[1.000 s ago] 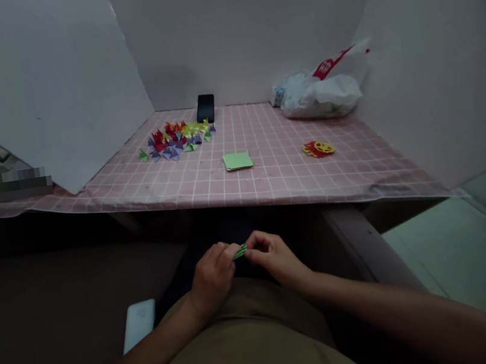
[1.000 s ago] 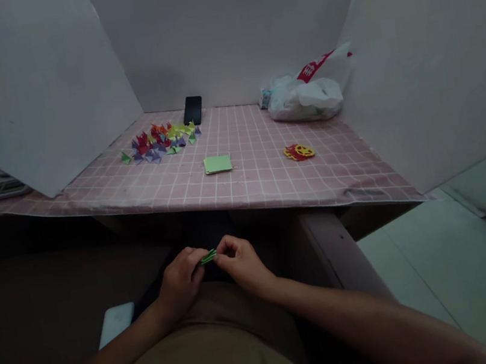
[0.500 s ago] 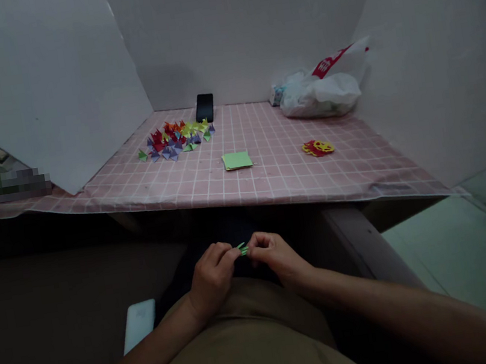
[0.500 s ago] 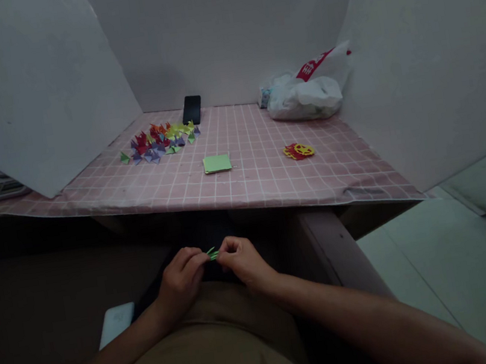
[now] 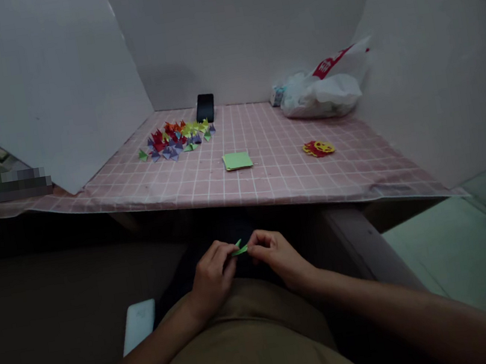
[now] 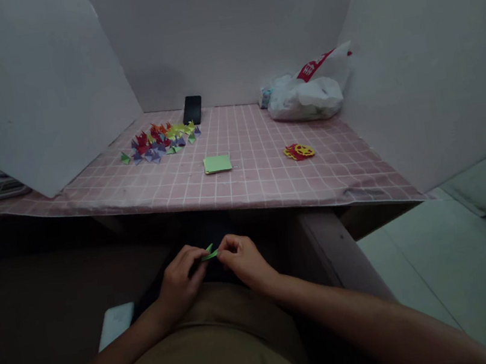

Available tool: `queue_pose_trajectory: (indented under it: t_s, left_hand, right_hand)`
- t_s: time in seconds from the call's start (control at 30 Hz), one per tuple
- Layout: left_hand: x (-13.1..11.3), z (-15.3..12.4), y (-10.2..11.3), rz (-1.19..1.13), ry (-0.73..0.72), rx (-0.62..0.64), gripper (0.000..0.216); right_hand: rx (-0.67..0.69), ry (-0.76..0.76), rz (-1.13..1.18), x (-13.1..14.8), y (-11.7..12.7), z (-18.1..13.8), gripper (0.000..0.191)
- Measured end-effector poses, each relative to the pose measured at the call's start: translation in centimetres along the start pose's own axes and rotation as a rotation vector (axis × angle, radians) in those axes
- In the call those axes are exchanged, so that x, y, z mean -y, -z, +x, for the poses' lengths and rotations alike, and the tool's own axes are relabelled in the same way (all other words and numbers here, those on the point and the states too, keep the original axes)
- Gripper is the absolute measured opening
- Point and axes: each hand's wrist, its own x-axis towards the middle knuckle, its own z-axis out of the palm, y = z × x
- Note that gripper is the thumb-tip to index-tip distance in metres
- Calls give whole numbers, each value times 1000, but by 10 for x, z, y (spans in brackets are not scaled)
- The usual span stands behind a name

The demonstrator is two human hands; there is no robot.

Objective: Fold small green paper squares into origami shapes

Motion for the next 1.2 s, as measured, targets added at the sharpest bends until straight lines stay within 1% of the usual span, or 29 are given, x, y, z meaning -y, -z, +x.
queue_pose_trajectory:
  t_s: [0.07, 0.13, 0.23, 0.3, 0.5, 0.67, 0.77, 0.87, 0.93, 1.0, 1.07, 1.13, 1.2]
  left_hand:
    - [-1, 1, 1, -77, 93, 5, 16]
    - [-1, 2, 1, -143, 183, 19, 14]
    - [0, 2, 2, -242, 288, 41, 12]
    - [0, 2, 2, -296, 333, 47, 12]
    - [0, 0, 1, -421, 429, 56, 9]
    - [3, 0, 1, -502, 490, 91, 9]
    - [3, 0, 1, -518, 512, 106, 9]
    - [2, 2, 2, -567, 565, 104, 11]
    - [1, 3, 3, -636, 621, 105, 14]
    - [0, 4, 4, -714, 667, 100, 17]
    - [0, 5, 5, -782, 692, 92, 19]
    - [0, 5, 5, -835, 699, 84, 21]
    - [0, 5, 5, -872, 699, 85, 22]
  right_hand:
    - [-8, 55, -47, 2, 1, 1, 5]
    - [-8, 157, -90, 5, 3, 1, 1]
    - [42, 337, -196, 7, 4, 0, 8]
    - [88, 430, -292, 6, 5, 0, 9]
    - [122, 536, -450, 3, 10, 2, 10]
    - [198, 607, -569, 3, 16, 6, 12]
    - [234, 601, -615, 3, 17, 7, 14]
    - [212, 569, -595, 5, 19, 7, 14]
    - [155, 511, -539, 7, 20, 7, 13]
    - [100, 422, -448, 8, 20, 7, 10]
    - [74, 332, -344, 7, 19, 8, 5]
    - [87, 266, -279, 6, 17, 8, 13]
    - [119, 211, -263, 3, 15, 9, 21]
